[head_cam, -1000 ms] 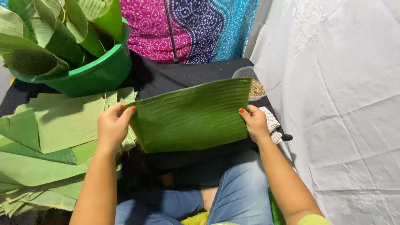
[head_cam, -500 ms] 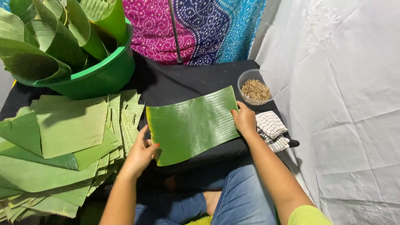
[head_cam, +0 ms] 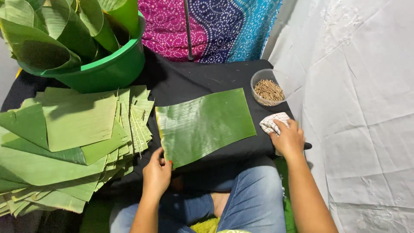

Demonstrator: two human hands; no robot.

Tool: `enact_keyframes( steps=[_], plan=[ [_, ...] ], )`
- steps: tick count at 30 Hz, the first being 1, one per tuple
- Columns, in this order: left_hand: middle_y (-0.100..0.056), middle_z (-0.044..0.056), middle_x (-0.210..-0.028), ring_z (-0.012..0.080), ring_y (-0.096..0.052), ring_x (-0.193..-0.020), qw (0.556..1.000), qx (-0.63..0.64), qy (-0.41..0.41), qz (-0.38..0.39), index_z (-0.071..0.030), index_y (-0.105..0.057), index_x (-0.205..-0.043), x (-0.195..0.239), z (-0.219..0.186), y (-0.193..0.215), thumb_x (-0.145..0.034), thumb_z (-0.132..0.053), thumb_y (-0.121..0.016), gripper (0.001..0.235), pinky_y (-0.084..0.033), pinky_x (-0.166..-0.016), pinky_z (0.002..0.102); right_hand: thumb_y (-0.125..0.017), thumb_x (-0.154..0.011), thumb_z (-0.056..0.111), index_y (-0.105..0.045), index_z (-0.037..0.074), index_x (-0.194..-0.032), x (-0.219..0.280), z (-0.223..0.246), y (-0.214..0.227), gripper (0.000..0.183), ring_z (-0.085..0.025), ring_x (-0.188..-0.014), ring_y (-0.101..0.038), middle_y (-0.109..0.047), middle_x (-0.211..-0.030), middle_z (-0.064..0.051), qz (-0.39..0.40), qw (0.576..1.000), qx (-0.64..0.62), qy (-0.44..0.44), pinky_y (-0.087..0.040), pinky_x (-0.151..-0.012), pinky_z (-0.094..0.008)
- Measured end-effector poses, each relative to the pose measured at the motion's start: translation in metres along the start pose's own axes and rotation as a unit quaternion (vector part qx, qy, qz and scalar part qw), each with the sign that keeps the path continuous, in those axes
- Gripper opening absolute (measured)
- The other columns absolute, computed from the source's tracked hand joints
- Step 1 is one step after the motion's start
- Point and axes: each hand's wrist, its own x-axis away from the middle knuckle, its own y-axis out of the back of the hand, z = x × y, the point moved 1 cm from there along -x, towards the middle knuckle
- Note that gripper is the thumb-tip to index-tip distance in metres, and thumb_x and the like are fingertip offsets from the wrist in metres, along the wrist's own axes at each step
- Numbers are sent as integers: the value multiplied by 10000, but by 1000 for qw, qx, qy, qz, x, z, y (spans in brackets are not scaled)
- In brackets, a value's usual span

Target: Cleaning banana leaves with a cloth and folding them into cones secured with small wooden sticks.

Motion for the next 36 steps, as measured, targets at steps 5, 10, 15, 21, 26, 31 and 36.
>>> enact_keyframes(
  steps=[5, 10, 15, 21, 26, 31, 36],
  plan=[
    [-758, 77, -847, 172, -797, -744, 999, 38, 20, 10, -14, -683, -1272, 4, 20, -9, -904, -89, -654, 377, -565, -668, 273, -708, -804, 77, -758, 231, -1214, 12, 1, 4, 440, -359, -1030, -565, -612, -1281, -100, -177, 976, -56, 117, -502, -943, -431],
    [-761, 89, -891, 165, -766, -674, 999, 4, -40, -22, -41, -759, -1154, 6, 27, -16, -887, -106, -646, 297, -570, -656, 285, -662, -710, 59, -778, 167, -1182, 48, 101, 42, 498, -396, -917, -608, -656, -1211, -222, -220, 932, -130, 259, -499, -801, -474],
    [-662, 84, -727, 245, -613, -590, 987, -60, -123, -88, -95, -786, -1124, 3, 40, -25, -874, -124, -645, 288, -518, -601, 346, -605, -710, 71, -726, 382, -1269, 112, 221, -9, 650, -309, -959, -502, -469, -1543, -83, 0, 893, -125, 432, -468, -877, -389],
    [-670, 107, -733, 315, -625, -594, 973, -91, -168, -131, -104, -795, -1088, -1, 51, -32, -854, -80, -669, 267, -527, -605, 406, -579, -882, 182, -779, 383, -1152, 123, 238, -50, 392, -319, -1104, -511, -519, -1524, -23, 53, 894, -148, 420, -414, -956, -408],
    [-593, 94, -720, 292, -593, -582, 979, -92, -139, -114, -148, -769, -1189, 1, 48, -35, -880, -75, -657, 336, -519, -605, 399, -568, -796, 157, -783, 336, -1156, 42, 153, -60, 456, -355, -888, -580, -611, -1426, -70, -117, 921, -107, 357, -535, -767, -457],
    [-591, 96, -739, 314, -601, -615, 982, -103, -129, -96, -180, -758, -1224, 0, 48, -35, -887, -93, -629, 371, -524, -630, 421, -585, -881, 179, -679, 415, -1316, -10, 88, -54, 504, -317, -1155, -452, -425, -1581, 16, -12, 981, -15, 193, -397, -987, -463],
    [-609, 68, -986, 387, -657, -808, 980, -198, -17, -8, -363, -607, -1394, 4, 29, -29, -916, -188, -546, 513, -541, -760, 502, -597, -791, 100, -778, 295, -1135, -1, 135, -58, 435, -353, -968, -548, -600, -1416, -58, -188, 937, -46, 292, -511, -791, -475]
  ],
)
